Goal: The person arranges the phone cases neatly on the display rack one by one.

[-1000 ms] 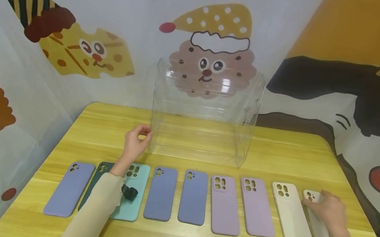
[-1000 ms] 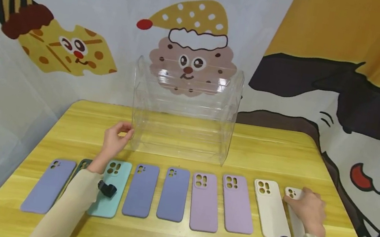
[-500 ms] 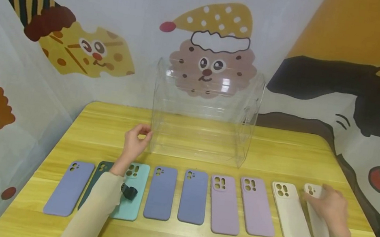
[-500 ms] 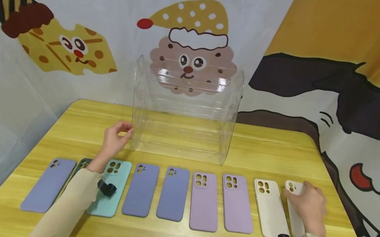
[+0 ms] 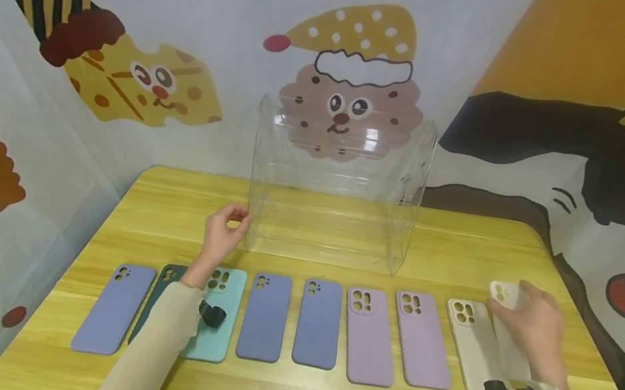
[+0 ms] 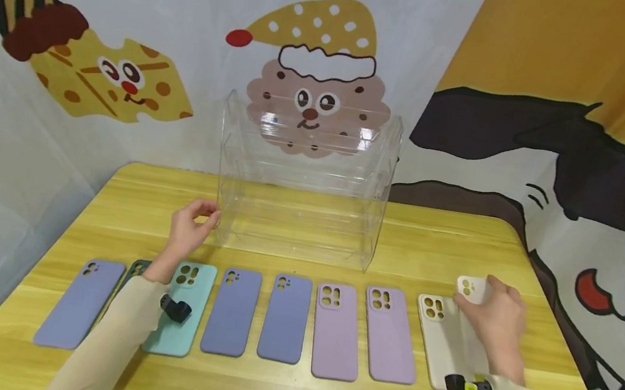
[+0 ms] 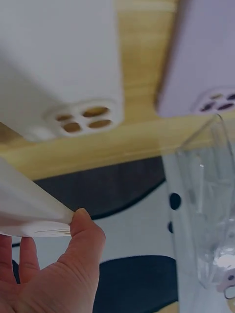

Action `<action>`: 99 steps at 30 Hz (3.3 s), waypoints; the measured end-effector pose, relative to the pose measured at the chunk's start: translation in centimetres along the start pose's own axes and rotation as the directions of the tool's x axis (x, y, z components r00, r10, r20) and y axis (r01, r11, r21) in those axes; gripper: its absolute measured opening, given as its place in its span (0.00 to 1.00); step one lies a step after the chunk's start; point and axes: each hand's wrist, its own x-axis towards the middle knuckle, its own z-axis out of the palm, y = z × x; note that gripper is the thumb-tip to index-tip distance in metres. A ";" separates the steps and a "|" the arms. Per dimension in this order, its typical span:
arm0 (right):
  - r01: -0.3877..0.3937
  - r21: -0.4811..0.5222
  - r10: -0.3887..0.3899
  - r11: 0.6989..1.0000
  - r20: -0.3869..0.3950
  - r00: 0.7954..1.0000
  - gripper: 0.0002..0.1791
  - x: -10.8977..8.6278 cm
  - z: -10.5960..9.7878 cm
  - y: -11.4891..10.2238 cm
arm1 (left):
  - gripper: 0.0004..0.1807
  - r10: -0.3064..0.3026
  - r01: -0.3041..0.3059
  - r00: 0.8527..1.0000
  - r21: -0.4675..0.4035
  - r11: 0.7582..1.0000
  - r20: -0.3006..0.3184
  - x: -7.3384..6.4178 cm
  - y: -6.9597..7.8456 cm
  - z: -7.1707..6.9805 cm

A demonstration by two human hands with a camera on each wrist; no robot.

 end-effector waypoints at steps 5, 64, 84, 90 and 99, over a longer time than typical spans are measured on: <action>0.068 0.017 -0.067 0.998 -0.044 0.997 0.44 0.3 -0.2 -2.0 | 0.04 0.023 -0.023 1.000 0.002 1.000 -0.005 0.0 0.1 0.0; 0.392 0.309 -0.340 0.867 -0.209 0.917 0.47 2.6 4.7 -27.8 | 0.05 0.005 -0.005 1.000 -0.016 1.000 0.007 0.0 0.3 -0.3; 0.447 0.368 -0.314 0.815 -0.368 0.875 0.47 6.0 6.6 -36.9 | 0.04 0.033 -0.033 0.999 -0.008 0.999 0.013 0.1 -0.3 -0.1; 0.451 0.370 -0.273 0.812 -0.442 0.854 0.46 7.4 5.9 -39.8 | 0.04 0.045 -0.045 0.999 -0.012 0.999 0.008 0.2 -0.3 -0.2; 0.475 0.371 -0.239 0.798 -0.529 0.815 0.44 9.1 6.5 -41.8 | 0.03 0.042 -0.041 0.999 -0.016 0.999 0.019 0.2 -0.4 -0.2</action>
